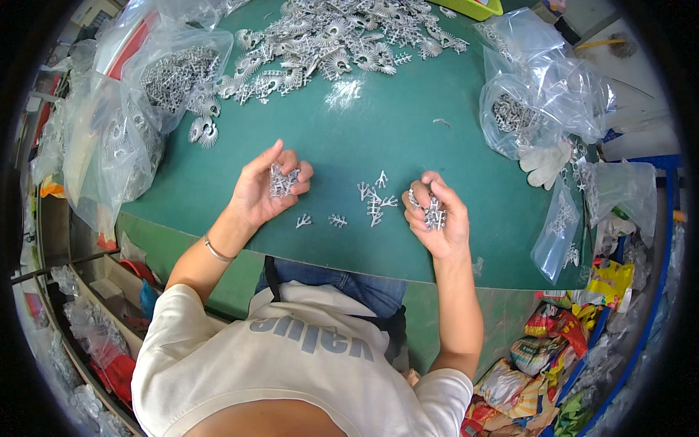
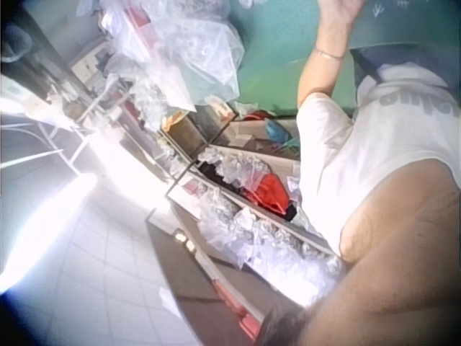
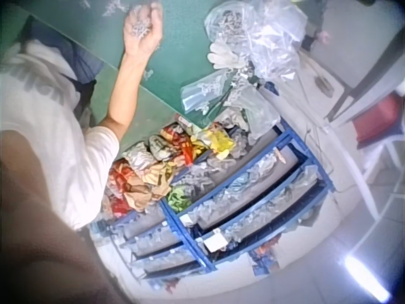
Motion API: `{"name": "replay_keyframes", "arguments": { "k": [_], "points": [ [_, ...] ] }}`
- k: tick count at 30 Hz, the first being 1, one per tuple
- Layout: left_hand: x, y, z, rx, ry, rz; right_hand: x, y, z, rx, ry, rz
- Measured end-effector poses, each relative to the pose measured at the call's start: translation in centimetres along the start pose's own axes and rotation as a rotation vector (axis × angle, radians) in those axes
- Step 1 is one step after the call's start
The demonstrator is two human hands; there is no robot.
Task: The person sorts and gathers small metallic snowflake-shaped decorative components by hand on a green work surface, picking up individual pieces and accumulating them in their hands.
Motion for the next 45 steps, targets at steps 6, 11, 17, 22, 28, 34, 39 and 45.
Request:
{"name": "replay_keyframes", "arguments": {
  "k": [6, 11, 17, 22, 28, 34, 39, 45],
  "points": [
    [-1.7, 1.1, -2.4, -0.225, -0.128, 0.184, 0.2, 0.5, -0.6, -0.025, 0.067, 0.008],
    [-3.8, 2.5, -5.2, -0.422, -0.234, 0.664, -0.1, 0.4, -1.0, -0.016, 0.103, 0.001],
    [0.5, -1.8, -6.8, -0.277, -0.46, 1.802, -3.1, -5.1, -0.8, 0.029, 0.131, -1.555],
    [1.8, -1.9, -6.0, -0.293, -0.523, 1.884, -6.7, -8.5, -0.5, -0.043, 0.391, -2.269],
    [-2.5, -1.2, -7.9, -0.507, -0.708, 1.813, -5.5, -7.2, -0.1, -0.044, 0.405, -1.869],
    [-3.9, 0.3, -9.2, -0.697, -0.577, 1.805, -5.4, -4.7, 0.1, -0.07, -0.049, -0.53],
    [-3.3, 0.3, -8.1, -0.588, -0.581, 1.789, -7.2, -4.8, 1.1, 0.084, -0.166, 0.04],
    [-4.8, -0.7, -5.8, -0.489, -0.703, 1.623, -8.3, -3.9, 0.7, 0.097, -0.184, 0.076]
  ]
}}
Point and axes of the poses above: each hand's wrist, its own z-axis towards the middle knuckle, its own y-axis out of the back of the hand, x = y × z, the point moved 7 cm from there along z, towards the middle knuckle, and after that the axes turned 7 degrees about -z, right-handed, at the moved point
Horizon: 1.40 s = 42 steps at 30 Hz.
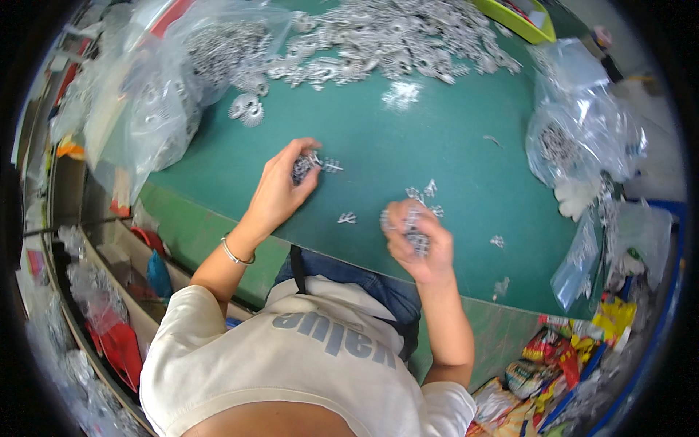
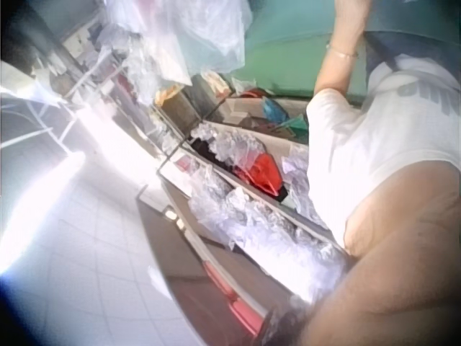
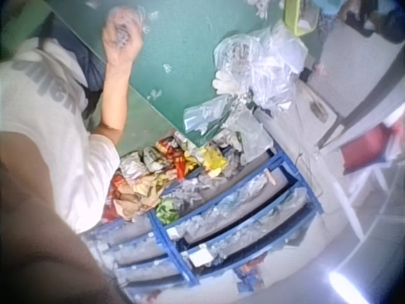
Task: The person sorts and gathers small metallic snowflake-shaped decorative components by hand on a green work surface, picking up individual pieces and accumulating them in their hands.
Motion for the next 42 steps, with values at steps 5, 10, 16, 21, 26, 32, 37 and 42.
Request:
{"name": "replay_keyframes", "arguments": {
  "k": [5, 10, 16, 21, 26, 32, 37, 42],
  "points": [
    [0.2, -2.4, 1.0, 0.15, -0.079, 0.332, -1.1, -1.1, 0.1, -0.03, -0.023, -0.308],
    [0.2, -1.9, 2.2, 0.084, -0.212, 0.203, -0.9, -0.8, -0.7, -0.058, 0.044, -0.308],
    [-0.6, -6.1, -3.5, 0.455, 0.876, -1.179, -0.1, -3.5, -1.4, -0.142, 0.154, -0.741],
    [-2.0, -9.5, -10.2, 0.469, 1.277, -1.562, -0.8, -8.6, -2.1, -0.053, 0.477, -1.648],
    [-3.1, -12.3, -9.2, 0.597, 1.204, -1.906, -1.6, -9.8, -2.2, -0.044, 0.622, -2.171],
    [-4.5, -12.6, -6.0, 0.565, 1.096, -1.936, -0.3, -11.4, -1.5, -0.077, 0.886, -2.367],
    [-3.6, -12.4, -4.4, 0.591, 0.857, -2.141, 0.0, -11.6, -0.7, -0.051, 0.902, -2.45],
    [-3.1, -11.7, -3.3, 0.328, 0.846, -2.033, 0.6, -11.1, -0.6, -0.184, 0.948, -2.287]
  ]
}}
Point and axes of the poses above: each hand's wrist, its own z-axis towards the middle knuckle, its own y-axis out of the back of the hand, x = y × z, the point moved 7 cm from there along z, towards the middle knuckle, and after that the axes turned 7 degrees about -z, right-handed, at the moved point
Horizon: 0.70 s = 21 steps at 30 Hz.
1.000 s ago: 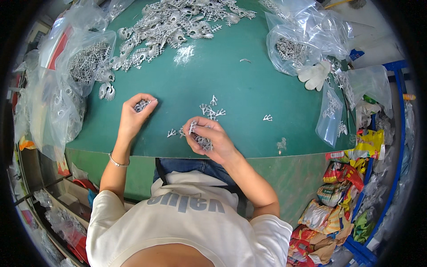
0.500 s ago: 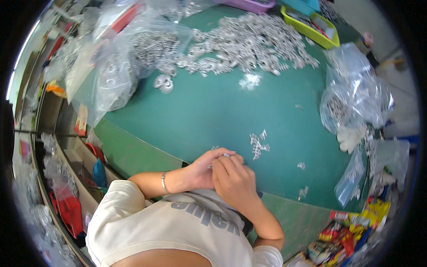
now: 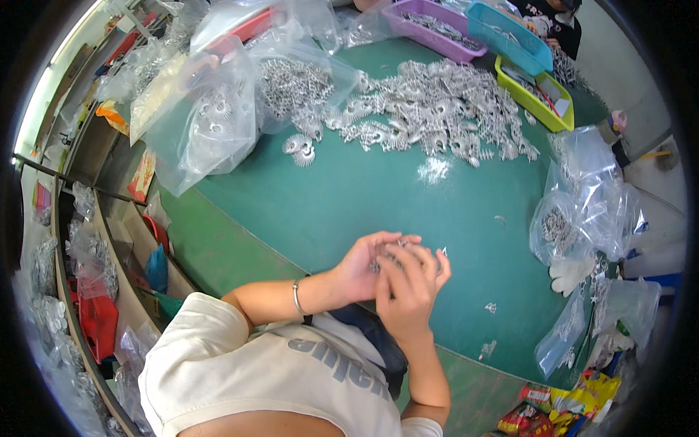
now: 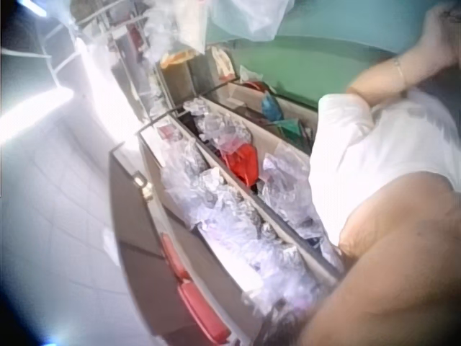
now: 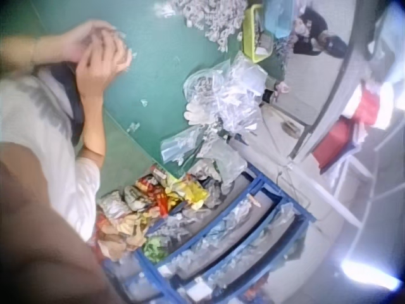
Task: The person sorts and gathers small metallic snowflake-shaped decorative components by hand on a green work surface, picking up individual pieces and accumulating them in their hands.
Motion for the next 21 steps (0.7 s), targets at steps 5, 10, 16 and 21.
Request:
{"name": "replay_keyframes", "arguments": {
  "k": [5, 10, 16, 21],
  "points": [
    [-0.5, 0.1, 0.6, 0.029, -0.04, -0.065, -5.0, -0.7, -3.0, -0.351, -0.523, 0.573],
    [0.5, -1.1, 1.3, 0.075, -0.22, 0.014, -5.8, -3.3, -4.6, -0.507, -0.764, 1.13],
    [2.5, -1.4, 2.9, 0.122, -0.194, 0.031, -6.7, -2.5, -5.2, -0.55, -0.775, 1.093],
    [5.3, -0.4, 5.0, -0.144, -0.128, 0.079, -9.0, -0.7, -6.7, -0.642, -0.889, 1.175]
  ]
}}
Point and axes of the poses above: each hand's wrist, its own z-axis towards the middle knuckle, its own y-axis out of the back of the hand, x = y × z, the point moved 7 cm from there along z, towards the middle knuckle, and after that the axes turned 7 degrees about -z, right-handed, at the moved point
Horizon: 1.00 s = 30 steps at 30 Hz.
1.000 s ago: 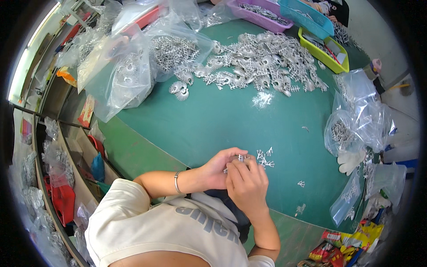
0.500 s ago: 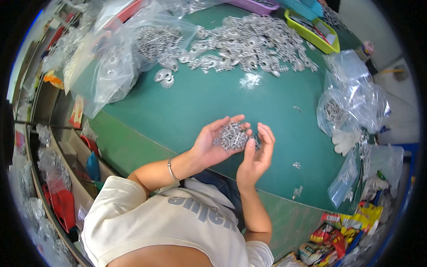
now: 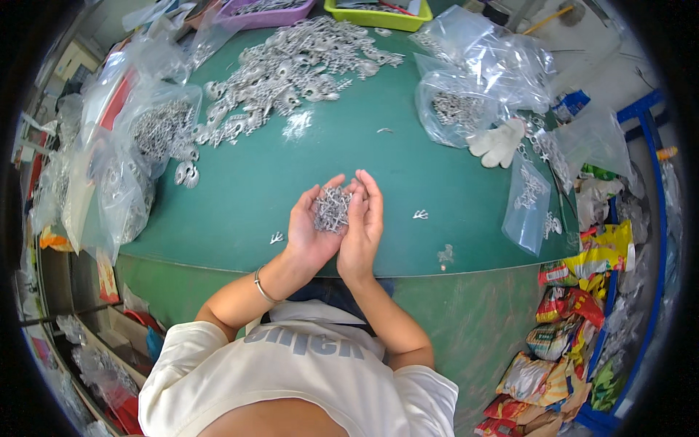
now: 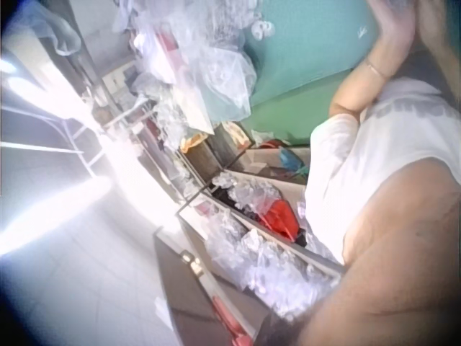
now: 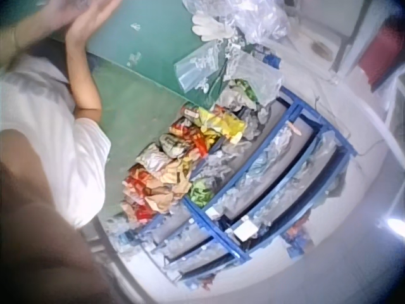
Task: The person sorts and gathers small metallic snowflake-shaped decorative components by hand on a green work surface, picking up individual pieces and accumulating them in their hands.
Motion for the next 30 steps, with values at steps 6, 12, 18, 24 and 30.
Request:
{"name": "replay_keyframes", "arguments": {
  "k": [6, 12, 18, 24, 30],
  "points": [
    [3.6, -2.2, 2.8, -0.143, 0.13, 0.057, 2.8, 4.6, 0.5, -0.166, 0.221, -0.086],
    [5.2, -9.5, 15.1, 0.037, 0.053, 0.251, 6.8, 9.1, 4.1, -0.048, 0.391, -0.761],
    [8.3, -13.9, 22.3, 0.083, -0.065, 0.488, 10.6, 14.4, 15.7, -0.357, 0.554, -0.981],
    [9.2, -18.0, 24.6, 0.28, -0.256, 0.594, 10.8, 11.3, 20.6, -0.571, 0.651, -1.509],
    [6.9, -19.4, 24.5, 0.389, -0.443, 1.114, 13.0, 13.9, 23.5, -0.366, 0.617, -1.65]
  ]
}}
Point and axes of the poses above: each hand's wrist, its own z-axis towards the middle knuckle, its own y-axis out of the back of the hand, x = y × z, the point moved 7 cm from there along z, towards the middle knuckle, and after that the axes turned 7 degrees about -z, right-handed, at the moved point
